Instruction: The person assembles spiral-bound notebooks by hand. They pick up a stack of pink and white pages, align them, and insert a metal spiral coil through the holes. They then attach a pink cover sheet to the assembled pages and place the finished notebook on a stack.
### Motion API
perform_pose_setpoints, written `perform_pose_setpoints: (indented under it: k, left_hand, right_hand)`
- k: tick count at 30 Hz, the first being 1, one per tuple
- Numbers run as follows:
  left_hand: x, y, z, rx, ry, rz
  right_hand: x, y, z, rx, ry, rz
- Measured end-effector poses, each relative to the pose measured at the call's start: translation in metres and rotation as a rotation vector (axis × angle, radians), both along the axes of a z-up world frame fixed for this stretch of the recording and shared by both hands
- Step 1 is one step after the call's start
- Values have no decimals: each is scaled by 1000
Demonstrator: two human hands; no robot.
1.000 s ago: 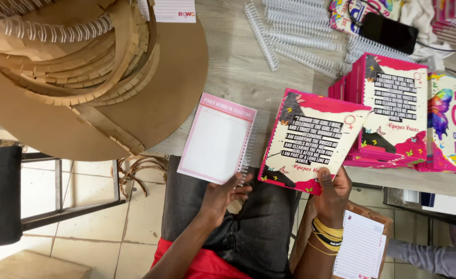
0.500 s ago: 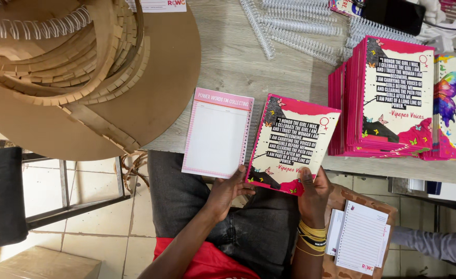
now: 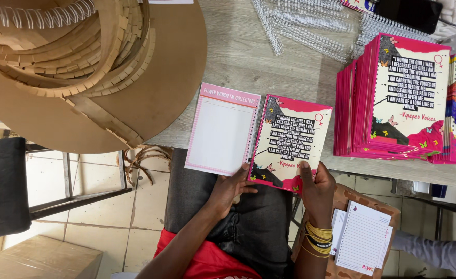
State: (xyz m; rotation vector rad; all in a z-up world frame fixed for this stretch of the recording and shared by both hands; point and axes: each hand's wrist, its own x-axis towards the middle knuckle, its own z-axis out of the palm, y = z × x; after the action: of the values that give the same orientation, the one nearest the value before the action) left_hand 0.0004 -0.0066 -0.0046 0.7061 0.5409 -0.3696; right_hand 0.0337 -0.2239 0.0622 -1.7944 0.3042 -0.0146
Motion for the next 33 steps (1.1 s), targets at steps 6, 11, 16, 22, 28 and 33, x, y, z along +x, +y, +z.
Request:
perform_pose_setpoints:
  k: [6,11,16,22,28,33]
  left_hand:
    - [-2,2,2,15,22,26]
    - [-5,-1,-12,110,28,92]
    - [-2,2,0,184,48,195]
    - [6,5,31,149,79,220]
    - [11,13,38,64,112,149]
    - [2,21,43,-142,159,9]
  right_hand:
    - [0,16,21,32,88,-23]
    - [3,15,21,45,117,-43]
    - [0,12,17,47,142,-40]
    - [-3,9,17,73,162,-27]
    - [0,7,11,145,151,34]
    - [-7,-2,-27,268,281,120]
